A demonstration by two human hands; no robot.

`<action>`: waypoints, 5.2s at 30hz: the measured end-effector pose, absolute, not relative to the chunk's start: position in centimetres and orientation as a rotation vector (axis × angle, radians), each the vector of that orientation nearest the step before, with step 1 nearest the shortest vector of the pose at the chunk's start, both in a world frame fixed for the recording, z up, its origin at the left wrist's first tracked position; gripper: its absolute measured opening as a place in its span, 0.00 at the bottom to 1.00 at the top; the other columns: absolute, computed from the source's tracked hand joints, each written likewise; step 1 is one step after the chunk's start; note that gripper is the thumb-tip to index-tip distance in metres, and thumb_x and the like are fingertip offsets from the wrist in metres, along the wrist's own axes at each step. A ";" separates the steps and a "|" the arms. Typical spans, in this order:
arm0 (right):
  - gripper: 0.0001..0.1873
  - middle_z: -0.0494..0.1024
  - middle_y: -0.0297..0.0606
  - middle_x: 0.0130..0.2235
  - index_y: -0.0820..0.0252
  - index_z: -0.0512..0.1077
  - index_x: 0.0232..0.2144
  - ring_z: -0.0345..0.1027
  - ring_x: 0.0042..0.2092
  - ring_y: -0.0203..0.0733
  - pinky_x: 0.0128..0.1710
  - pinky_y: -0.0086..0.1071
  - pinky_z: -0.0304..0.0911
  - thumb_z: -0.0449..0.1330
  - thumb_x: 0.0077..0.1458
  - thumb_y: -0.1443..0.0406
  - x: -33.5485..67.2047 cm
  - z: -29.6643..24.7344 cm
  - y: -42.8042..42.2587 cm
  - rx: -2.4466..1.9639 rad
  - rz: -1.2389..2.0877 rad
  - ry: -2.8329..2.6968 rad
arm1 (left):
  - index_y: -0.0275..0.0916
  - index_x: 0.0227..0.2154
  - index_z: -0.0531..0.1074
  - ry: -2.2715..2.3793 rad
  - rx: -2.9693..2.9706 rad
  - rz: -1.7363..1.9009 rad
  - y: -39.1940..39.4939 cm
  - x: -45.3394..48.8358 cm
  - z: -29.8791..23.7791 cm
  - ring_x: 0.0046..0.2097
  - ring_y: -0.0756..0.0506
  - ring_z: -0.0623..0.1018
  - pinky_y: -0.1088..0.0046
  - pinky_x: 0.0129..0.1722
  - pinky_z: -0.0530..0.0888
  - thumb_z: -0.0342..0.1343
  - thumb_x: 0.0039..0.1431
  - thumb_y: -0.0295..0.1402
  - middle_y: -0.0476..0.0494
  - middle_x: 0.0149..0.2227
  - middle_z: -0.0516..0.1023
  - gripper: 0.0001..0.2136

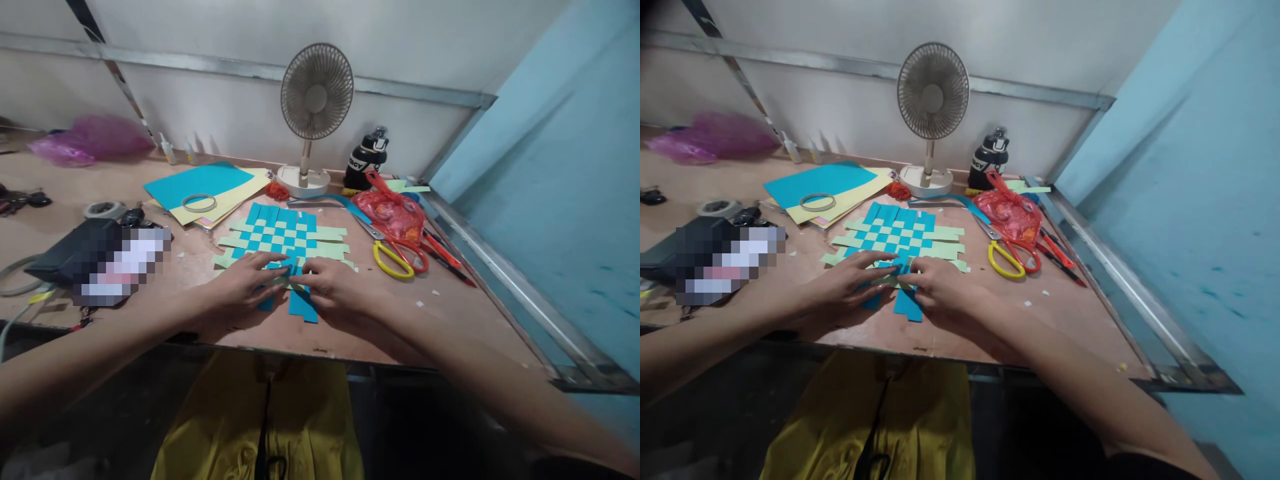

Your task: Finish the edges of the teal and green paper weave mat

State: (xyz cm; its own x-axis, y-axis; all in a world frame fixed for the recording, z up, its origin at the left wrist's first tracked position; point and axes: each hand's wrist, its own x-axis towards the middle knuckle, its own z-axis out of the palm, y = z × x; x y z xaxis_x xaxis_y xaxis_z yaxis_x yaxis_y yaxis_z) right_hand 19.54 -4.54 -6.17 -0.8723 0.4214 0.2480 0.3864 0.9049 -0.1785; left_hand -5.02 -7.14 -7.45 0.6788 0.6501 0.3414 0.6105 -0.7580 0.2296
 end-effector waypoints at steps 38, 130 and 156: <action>0.21 0.72 0.35 0.35 0.57 0.76 0.46 0.65 0.36 0.36 0.38 0.28 0.59 0.55 0.49 0.73 19.8 -7.5 -2.6 -0.675 0.680 -2.572 | 0.35 0.41 0.75 1.840 2.819 -0.023 -13.1 1.6 -6.3 0.42 0.37 0.67 0.57 0.44 0.61 0.34 0.57 0.64 0.36 0.39 0.70 0.38; 0.13 0.76 0.31 0.19 0.62 0.68 0.19 0.61 0.16 0.26 0.16 0.22 0.49 0.64 0.49 0.63 15.9 -4.6 -0.2 -1.508 1.888 -2.152 | 0.36 0.49 0.70 1.770 2.551 0.197 -12.7 0.4 -6.5 0.43 0.38 0.69 0.58 0.44 0.61 0.34 0.57 0.64 0.38 0.40 0.70 0.38; 0.15 0.77 0.33 0.20 0.63 0.69 0.21 0.63 0.17 0.27 0.18 0.21 0.54 0.67 0.48 0.60 16.2 -4.9 -0.1 -1.458 1.955 -2.094 | 0.33 0.42 0.73 1.793 2.664 0.154 -12.8 1.1 -6.4 0.42 0.37 0.69 0.58 0.43 0.59 0.34 0.54 0.67 0.35 0.40 0.72 0.41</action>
State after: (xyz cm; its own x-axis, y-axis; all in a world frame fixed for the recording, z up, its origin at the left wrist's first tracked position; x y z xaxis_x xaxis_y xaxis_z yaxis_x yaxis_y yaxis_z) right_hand 16.18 -0.11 -4.89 -0.5865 0.5462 -0.5980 0.6342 -0.1497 -0.7586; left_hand 1.07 -12.81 -6.43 0.3743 0.9195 0.1200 0.9265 -0.3762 -0.0071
